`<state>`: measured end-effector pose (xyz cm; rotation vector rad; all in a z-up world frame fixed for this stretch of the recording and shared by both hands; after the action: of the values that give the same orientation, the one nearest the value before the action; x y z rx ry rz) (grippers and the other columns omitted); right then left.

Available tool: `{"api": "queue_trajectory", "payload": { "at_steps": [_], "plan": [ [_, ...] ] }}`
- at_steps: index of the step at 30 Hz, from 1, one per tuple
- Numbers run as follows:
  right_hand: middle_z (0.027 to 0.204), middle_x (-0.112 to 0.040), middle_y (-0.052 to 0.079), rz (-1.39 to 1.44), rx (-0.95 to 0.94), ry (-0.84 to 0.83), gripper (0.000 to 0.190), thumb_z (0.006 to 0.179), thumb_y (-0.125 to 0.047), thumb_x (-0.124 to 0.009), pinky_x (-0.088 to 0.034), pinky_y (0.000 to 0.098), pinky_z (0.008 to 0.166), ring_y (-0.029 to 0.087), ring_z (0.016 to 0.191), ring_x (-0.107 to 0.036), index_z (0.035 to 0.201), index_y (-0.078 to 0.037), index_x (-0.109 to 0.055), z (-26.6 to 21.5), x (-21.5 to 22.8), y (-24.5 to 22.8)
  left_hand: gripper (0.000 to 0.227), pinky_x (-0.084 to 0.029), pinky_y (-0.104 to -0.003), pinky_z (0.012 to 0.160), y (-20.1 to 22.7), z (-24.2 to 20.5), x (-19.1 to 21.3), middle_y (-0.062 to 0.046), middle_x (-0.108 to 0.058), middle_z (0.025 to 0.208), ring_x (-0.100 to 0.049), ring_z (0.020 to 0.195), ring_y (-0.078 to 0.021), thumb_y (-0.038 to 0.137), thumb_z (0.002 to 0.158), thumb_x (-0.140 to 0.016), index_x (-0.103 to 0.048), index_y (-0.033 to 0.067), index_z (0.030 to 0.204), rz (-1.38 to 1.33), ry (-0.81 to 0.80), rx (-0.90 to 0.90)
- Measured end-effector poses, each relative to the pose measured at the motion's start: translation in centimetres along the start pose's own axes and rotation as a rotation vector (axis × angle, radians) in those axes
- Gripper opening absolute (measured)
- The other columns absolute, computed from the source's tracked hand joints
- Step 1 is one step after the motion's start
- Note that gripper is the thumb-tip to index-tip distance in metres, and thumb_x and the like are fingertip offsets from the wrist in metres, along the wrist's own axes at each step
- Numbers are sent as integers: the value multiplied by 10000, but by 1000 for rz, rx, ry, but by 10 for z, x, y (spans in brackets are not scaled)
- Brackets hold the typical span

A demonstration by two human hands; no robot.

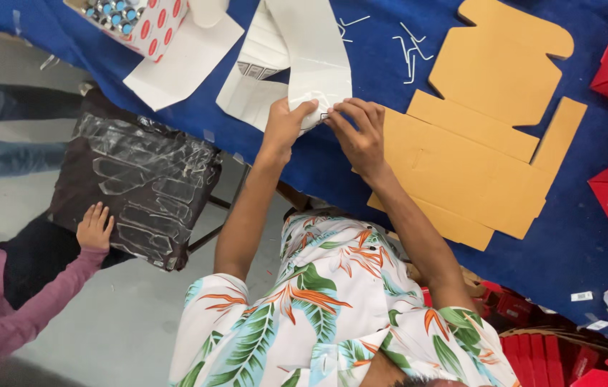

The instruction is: The person folds cardboard into boxes, inserts red inner linings, and applies tape to secure the boxes.

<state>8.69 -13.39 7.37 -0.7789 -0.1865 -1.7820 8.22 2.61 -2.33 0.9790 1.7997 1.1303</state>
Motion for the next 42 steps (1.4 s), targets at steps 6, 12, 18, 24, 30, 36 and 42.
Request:
{"api": "queue_trajectory", "payload": {
  "at_steps": [6, 12, 18, 24, 30, 36, 42],
  "plan": [
    [1117, -681, 32, 40, -70, 29, 238, 866, -83, -883, -442, 401, 943, 229, 1095, -629, 1061, -67, -747, 1, 2, 4, 314, -556, -257, 725, 1, 3, -1, -127, -754, 963, -710, 831, -133, 161, 917, -686, -719, -82, 1113, -5, -8, -26],
    [1100, -680, 41, 14, -21, 20, 218, 865, -43, -869, -434, 411, 942, 231, 1098, -639, 1044, -56, -745, 5, 0, -2, 314, -555, -264, 680, -5, 8, 4, -136, -748, 928, -703, 787, -144, 158, 905, -680, -714, -78, 1110, -20, 30, 14],
    [1068, -691, 48, 36, 74, -18, 219, 829, -27, -855, -428, 428, 959, 239, 1106, -643, 1007, -74, -736, 11, 23, -25, 346, -591, -284, 694, -4, 12, 14, -145, -755, 954, -733, 807, -171, 148, 876, -691, -693, -86, 1130, -55, 47, -50],
    [1004, -692, 78, 261, -283, -50, 242, 846, 62, -818, -534, 378, 894, 254, 1014, -675, 1003, -57, -677, 12, 89, 23, 398, -587, -348, 848, 19, 2, 26, -166, -761, 1064, -743, 943, -222, 197, 890, -764, -676, -63, 1178, 219, 218, -252],
    [1005, -753, 138, 81, -593, -210, 108, 1020, -27, -789, -566, 317, 881, 217, 961, -741, 1056, 26, -702, -30, 171, 188, 691, -448, -433, 1027, 72, -73, 1, -224, -531, 1352, -555, 1204, -349, 165, 914, -798, -399, -59, 1431, 589, 527, -814],
    [924, -753, 131, -60, -813, -498, 178, 956, -146, -816, -553, 336, 732, 208, 824, -729, 1035, -2, -748, -71, 151, 360, 446, -458, -442, 1109, 39, -87, -107, -132, -610, 1299, -587, 1241, -321, 134, 914, -754, -569, 56, 1312, 679, 107, -850],
    [929, -773, 143, -214, -591, -803, 293, 862, -317, -817, -572, 404, 774, 273, 845, -729, 1027, -76, -808, -66, 72, 420, 642, -388, -486, 1097, 0, -57, -193, -206, -488, 1482, -472, 1381, -366, 273, 884, -739, -499, 3, 1414, 1005, -127, -902]
  ]
}}
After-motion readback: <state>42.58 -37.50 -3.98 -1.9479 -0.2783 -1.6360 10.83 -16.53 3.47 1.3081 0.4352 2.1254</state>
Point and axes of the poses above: each hand's wrist, its own z-axis towards the middle knuckle, its own x-axis out of the back of the hand, y = z × x, the point moved 9 cm from there along z, towards the middle knuckle
